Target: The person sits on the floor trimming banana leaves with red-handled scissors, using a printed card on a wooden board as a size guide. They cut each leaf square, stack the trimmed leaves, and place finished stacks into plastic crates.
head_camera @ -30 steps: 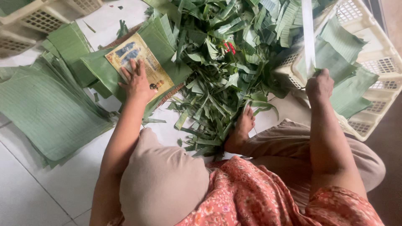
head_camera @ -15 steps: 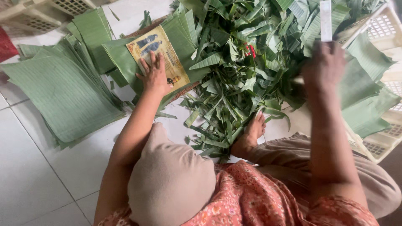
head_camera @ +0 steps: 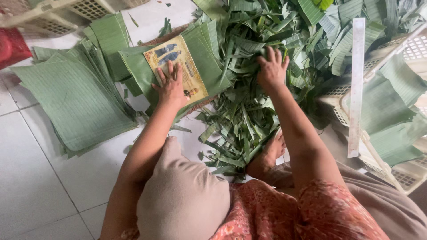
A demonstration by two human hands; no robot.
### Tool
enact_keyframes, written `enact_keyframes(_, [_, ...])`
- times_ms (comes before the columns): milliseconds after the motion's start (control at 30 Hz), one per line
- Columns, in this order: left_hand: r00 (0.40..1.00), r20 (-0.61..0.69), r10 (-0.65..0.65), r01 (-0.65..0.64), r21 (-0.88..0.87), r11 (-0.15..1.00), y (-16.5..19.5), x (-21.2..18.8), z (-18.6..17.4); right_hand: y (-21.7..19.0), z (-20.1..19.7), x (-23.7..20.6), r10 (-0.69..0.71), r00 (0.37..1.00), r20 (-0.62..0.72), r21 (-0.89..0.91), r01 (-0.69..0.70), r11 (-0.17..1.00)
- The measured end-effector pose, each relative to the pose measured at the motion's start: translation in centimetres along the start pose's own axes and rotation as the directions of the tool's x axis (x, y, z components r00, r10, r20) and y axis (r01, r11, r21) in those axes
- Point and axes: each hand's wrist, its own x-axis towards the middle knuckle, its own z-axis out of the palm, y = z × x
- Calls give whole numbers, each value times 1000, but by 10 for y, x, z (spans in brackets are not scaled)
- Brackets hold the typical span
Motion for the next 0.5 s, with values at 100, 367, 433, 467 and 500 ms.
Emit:
enact_keyframes(100, [1000, 4, -8, 8, 10, 1000, 1, -4, 2, 34, -19, 4, 77, 990, -115, 354, -31, 935])
enact_keyframes(367, [1000, 0, -22, 22, 7, 1000, 1, -2, 4, 59, 27, 14, 577, 817, -7, 980, -110, 167])
enact_keyframes(433, [1000, -25, -15, 15, -7, 1000, 1, -1, 5, 50, 40, 17, 423, 893, -154, 877, -74, 475])
enact_keyframes(467, [1000, -17, -25, 25, 1, 1000, 0, -1, 5, 47, 44, 17, 443, 849, -286, 718, -116, 686])
enact_keyframes(500, [999, -6, -33, 33, 11, 999, 0, -1, 5, 46, 46, 18, 425, 804, -416, 511, -180, 840])
